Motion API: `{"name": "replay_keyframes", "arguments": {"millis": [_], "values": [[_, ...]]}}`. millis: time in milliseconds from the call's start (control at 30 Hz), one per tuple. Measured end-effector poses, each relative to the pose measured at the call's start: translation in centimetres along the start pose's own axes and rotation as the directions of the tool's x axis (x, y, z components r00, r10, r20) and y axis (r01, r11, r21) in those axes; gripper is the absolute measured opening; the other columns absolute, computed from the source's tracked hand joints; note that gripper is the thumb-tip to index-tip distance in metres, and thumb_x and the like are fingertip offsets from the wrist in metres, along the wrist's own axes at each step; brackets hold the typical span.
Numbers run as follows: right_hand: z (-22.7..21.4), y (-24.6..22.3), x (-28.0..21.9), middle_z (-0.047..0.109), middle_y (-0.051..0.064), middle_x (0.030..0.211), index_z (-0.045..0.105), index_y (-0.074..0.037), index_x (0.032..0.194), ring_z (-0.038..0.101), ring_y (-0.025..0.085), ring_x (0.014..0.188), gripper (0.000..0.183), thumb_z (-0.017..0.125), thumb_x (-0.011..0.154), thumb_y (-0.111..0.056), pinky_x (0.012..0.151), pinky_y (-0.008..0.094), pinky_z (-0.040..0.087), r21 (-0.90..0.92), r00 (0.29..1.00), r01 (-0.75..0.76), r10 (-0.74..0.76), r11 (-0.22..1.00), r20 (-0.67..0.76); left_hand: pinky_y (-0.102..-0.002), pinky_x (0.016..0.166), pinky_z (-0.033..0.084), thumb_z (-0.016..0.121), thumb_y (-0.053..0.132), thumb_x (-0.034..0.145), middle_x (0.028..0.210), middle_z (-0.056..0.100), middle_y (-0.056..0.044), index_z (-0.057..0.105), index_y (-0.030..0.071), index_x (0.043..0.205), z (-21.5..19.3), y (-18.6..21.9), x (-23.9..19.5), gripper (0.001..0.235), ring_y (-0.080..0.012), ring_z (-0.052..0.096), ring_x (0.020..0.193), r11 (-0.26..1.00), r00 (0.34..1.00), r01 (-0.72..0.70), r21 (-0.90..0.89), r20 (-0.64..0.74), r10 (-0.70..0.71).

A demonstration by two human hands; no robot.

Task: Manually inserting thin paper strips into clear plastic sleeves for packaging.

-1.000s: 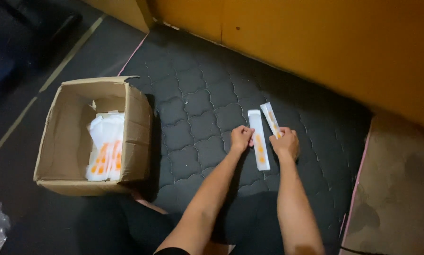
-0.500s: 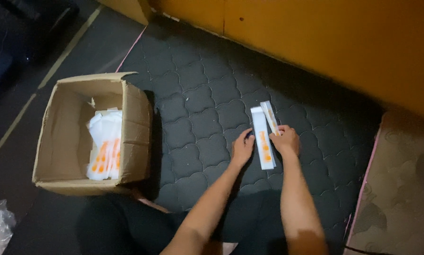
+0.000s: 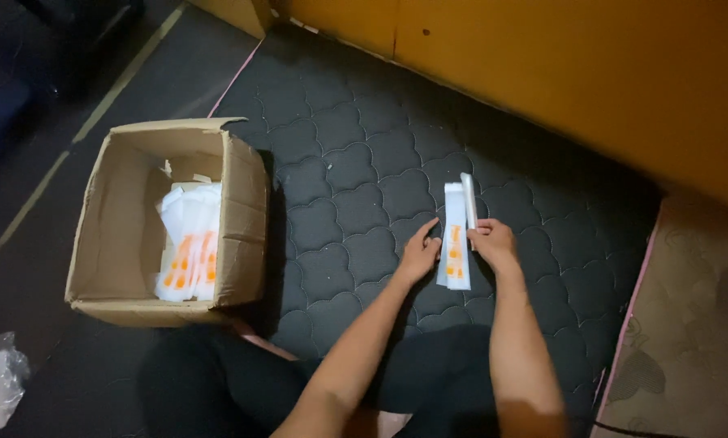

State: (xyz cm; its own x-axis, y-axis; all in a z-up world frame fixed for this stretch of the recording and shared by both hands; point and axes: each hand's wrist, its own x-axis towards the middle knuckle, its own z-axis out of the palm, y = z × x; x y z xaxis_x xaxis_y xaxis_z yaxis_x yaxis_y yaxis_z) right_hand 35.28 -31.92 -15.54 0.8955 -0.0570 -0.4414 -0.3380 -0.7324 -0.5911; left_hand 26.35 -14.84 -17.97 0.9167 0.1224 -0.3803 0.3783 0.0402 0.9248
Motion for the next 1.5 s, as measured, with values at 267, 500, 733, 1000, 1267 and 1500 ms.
{"name": "replay_keyframes", "arguments": {"millis": [267, 500, 733, 1000, 1267, 1500], "values": [[0.4, -0.9, -0.4, 0.079, 0.006, 0.103, 0.076, -0.011, 0.115, 0.075, 0.028, 0.098, 0.048, 0.077, 0.073, -0.033, 0.085, 0.045, 0.058, 0.014, 0.999, -0.031, 0.030, 0.999, 0.038, -0.044, 0.084, 0.055, 0.055, 0.019, 0.098, 0.100, 0.062, -0.014, 0.067, 0.013, 0.130, 2.9, -4.9, -3.7, 0.034, -0.0335, 0.067, 0.095, 0.995, 0.994, 0.028, 0.098, -0.109, -0.017], [0.6, 0.1, 0.6, 0.078, 0.003, 0.108, 0.076, -0.016, 0.116, 0.074, 0.030, 0.102, 0.044, 0.077, 0.076, -0.036, 0.085, 0.043, 0.058, -0.041, 1.000, -0.006, 0.006, 0.999, -0.007, -0.040, 0.087, 0.053, 0.061, 0.021, 0.096, 0.096, 0.053, -0.010, 0.069, 0.012, 0.130, 2.9, -6.1, -3.1, 0.036, -0.0309, 0.063, 0.095, 0.993, 0.996, -0.007, 0.116, -0.082, 0.017], [-2.1, -6.1, -4.4, 0.063, 0.014, 0.128, 0.071, -0.015, 0.129, 0.064, 0.040, 0.119, 0.040, 0.066, 0.089, -0.018, 0.100, 0.049, 0.050, -0.253, 0.970, 0.115, -0.164, 0.961, -0.182, -0.042, 0.088, 0.051, 0.062, 0.020, 0.096, 0.097, 0.048, -0.008, 0.065, 0.014, 0.136, 2.5, -5.0, -4.0, 0.041, -0.0326, 0.061, 0.096, 0.981, 0.997, -0.036, 0.192, -0.062, 0.048], [0.7, -3.8, -0.3, 0.050, 0.005, 0.145, 0.064, -0.030, 0.139, 0.062, 0.033, 0.125, 0.050, 0.064, 0.093, -0.012, 0.098, 0.050, 0.046, -0.403, 0.889, 0.286, -0.398, 0.869, -0.227, -0.045, 0.092, 0.050, 0.063, 0.028, 0.097, 0.103, 0.056, -0.014, 0.059, 0.012, 0.140, -0.8, -3.3, -6.2, 0.046, -0.0371, 0.061, 0.104, 0.988, 0.997, -0.078, 0.134, 0.039, 0.073], [0.3, -7.8, -6.4, 0.045, 0.017, 0.147, 0.057, -0.013, 0.144, 0.060, 0.044, 0.123, 0.056, 0.070, 0.090, -0.018, 0.095, 0.053, 0.047, -0.375, 0.787, 0.447, -0.556, 0.812, -0.266, -0.052, 0.089, 0.051, 0.060, 0.024, 0.098, 0.109, 0.063, -0.017, 0.065, 0.014, 0.130, -13.7, 9.0, -18.8, 0.034, -0.0450, 0.061, 0.104, 0.790, 0.952, -0.239, 0.565, -0.025, 0.306], [5.6, -18.9, -17.1, 0.061, 0.016, 0.128, 0.063, -0.010, 0.134, 0.068, 0.036, 0.107, 0.039, 0.070, 0.096, -0.013, 0.089, 0.047, 0.053, -0.360, 0.528, 0.762, -0.838, 0.538, -0.134, -0.047, 0.078, 0.054, 0.066, 0.013, 0.097, 0.093, 0.064, -0.020, 0.067, 0.005, 0.111, -28.8, 15.0, -26.1, 0.017, -0.0421, 0.066, 0.087, 0.527, 0.528, -0.355, 0.773, -0.299, 0.795]]}}
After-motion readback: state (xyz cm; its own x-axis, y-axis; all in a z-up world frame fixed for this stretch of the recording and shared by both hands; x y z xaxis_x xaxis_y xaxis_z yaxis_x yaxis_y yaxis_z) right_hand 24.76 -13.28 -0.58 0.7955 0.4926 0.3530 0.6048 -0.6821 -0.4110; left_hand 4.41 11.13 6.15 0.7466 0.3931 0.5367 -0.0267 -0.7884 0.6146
